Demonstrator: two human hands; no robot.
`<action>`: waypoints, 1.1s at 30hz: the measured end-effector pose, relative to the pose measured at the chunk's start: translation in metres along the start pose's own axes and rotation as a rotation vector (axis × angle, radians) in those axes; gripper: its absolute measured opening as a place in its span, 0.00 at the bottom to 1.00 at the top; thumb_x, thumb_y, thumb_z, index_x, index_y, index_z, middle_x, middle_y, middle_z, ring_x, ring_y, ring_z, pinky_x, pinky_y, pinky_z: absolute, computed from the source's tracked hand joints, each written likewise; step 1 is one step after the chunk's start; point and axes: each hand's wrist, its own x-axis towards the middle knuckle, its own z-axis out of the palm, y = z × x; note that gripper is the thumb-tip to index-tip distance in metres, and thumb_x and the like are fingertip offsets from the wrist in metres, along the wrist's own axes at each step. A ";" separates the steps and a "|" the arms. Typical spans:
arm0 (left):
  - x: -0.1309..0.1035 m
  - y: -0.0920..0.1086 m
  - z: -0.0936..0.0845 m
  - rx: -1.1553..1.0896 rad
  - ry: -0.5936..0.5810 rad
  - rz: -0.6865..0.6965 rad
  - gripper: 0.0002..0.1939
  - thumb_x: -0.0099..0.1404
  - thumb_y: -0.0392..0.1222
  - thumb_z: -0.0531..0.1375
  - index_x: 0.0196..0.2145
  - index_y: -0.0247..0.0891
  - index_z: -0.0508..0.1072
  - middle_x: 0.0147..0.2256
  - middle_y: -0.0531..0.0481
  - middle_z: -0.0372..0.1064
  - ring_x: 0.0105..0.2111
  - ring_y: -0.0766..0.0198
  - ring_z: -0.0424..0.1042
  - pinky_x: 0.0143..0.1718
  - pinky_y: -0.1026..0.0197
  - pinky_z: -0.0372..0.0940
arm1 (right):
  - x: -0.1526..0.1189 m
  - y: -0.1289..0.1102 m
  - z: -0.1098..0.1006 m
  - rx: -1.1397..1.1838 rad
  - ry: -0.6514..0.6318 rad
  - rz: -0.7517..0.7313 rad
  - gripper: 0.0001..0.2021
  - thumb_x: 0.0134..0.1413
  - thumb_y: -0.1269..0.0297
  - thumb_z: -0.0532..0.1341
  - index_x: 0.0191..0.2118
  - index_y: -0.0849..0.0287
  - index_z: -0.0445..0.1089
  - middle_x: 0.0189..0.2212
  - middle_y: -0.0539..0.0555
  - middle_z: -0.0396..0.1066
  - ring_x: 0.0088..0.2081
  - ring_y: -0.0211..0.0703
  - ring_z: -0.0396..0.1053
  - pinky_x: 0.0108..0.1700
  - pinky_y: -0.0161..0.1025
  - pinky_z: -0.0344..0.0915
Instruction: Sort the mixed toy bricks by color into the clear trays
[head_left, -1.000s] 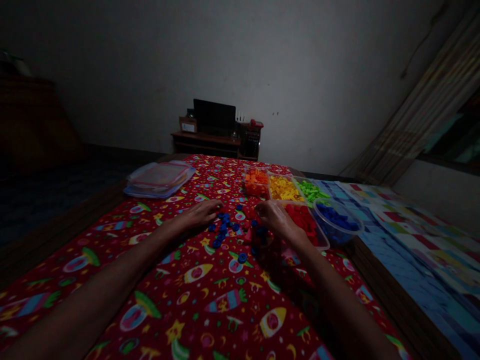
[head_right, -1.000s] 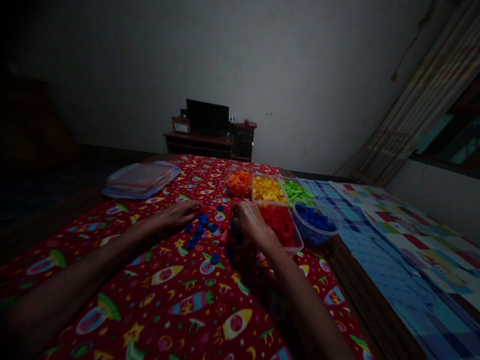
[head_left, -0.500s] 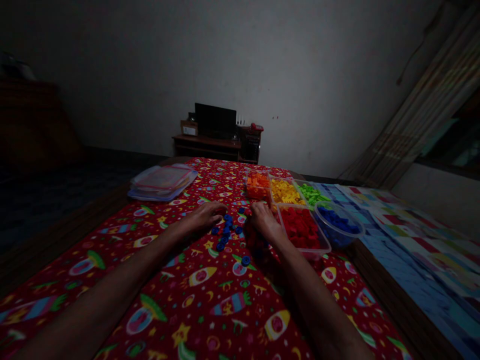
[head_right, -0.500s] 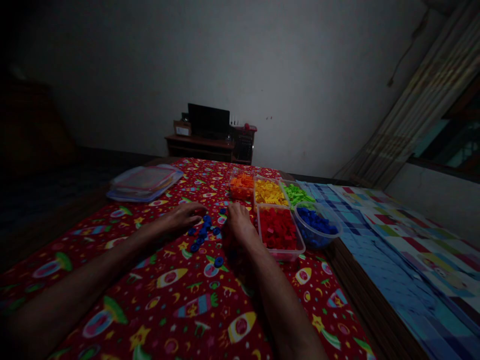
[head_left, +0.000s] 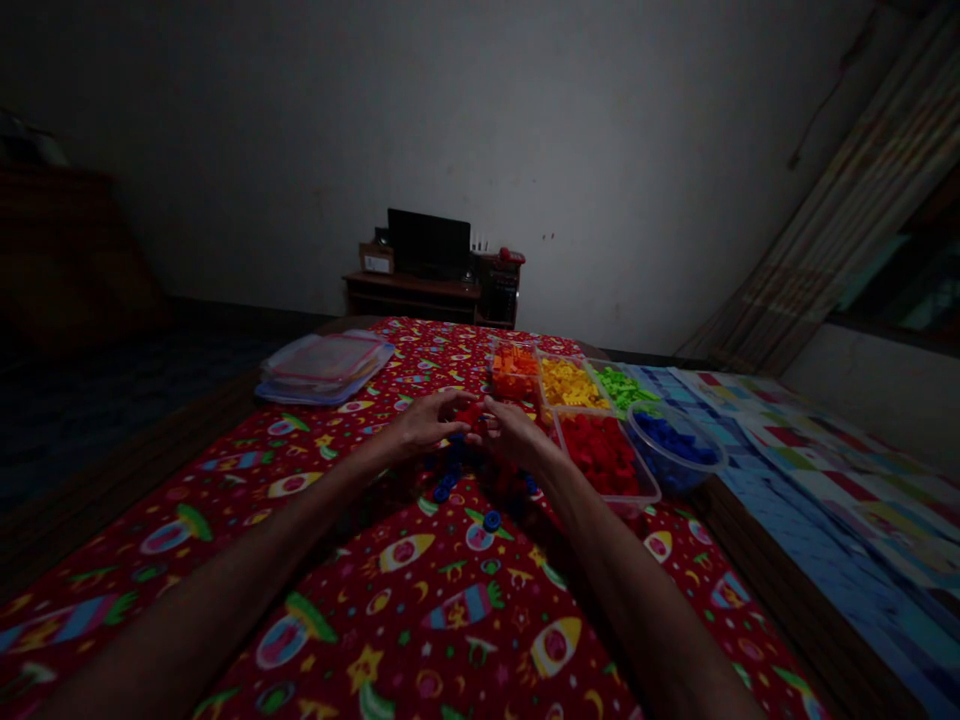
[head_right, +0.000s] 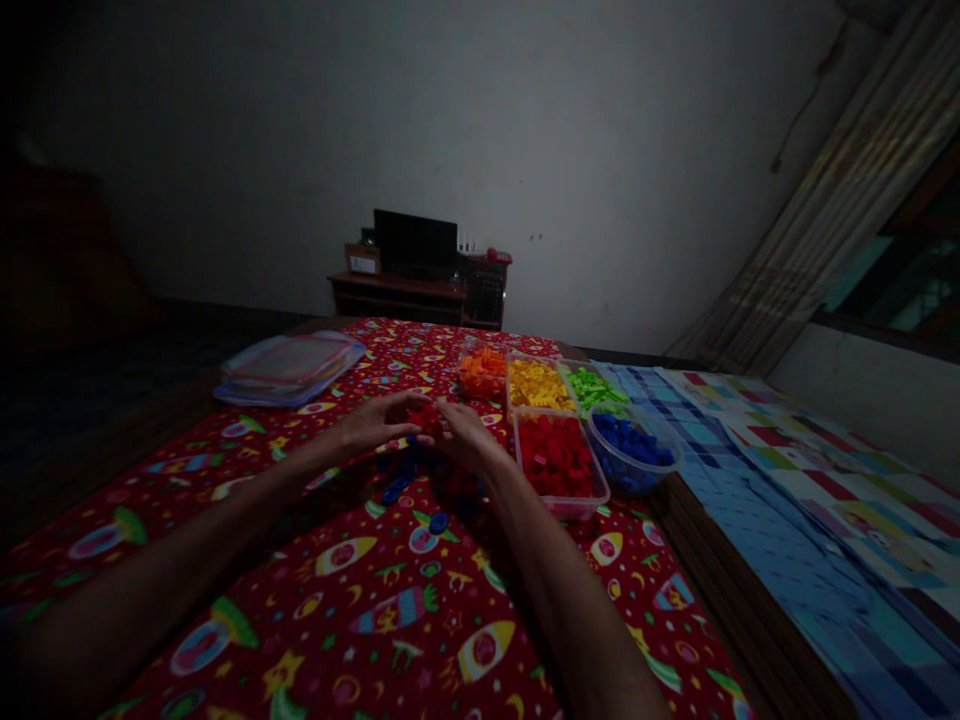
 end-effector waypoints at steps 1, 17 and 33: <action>0.000 0.003 0.003 0.055 0.001 0.006 0.23 0.52 0.44 0.61 0.46 0.37 0.72 0.41 0.47 0.75 0.39 0.56 0.74 0.39 0.57 0.69 | 0.001 0.003 -0.001 0.035 -0.048 0.011 0.13 0.45 0.56 0.67 0.30 0.60 0.69 0.25 0.48 0.68 0.26 0.32 0.65 0.34 0.33 0.67; -0.003 0.006 -0.004 0.499 0.129 0.119 0.18 0.62 0.49 0.54 0.43 0.38 0.75 0.43 0.43 0.73 0.42 0.56 0.72 0.42 0.57 0.68 | -0.028 -0.090 -0.074 -1.407 0.576 -0.493 0.08 0.49 0.69 0.58 0.35 0.62 0.73 0.31 0.54 0.72 0.35 0.41 0.68 0.39 0.36 0.62; -0.012 -0.028 0.001 0.357 -0.247 0.102 0.16 0.56 0.41 0.58 0.42 0.41 0.78 0.46 0.45 0.75 0.46 0.56 0.71 0.50 0.58 0.63 | -0.043 -0.088 -0.043 -1.694 0.450 -0.325 0.14 0.60 0.62 0.53 0.41 0.59 0.75 0.38 0.60 0.75 0.41 0.46 0.70 0.40 0.37 0.61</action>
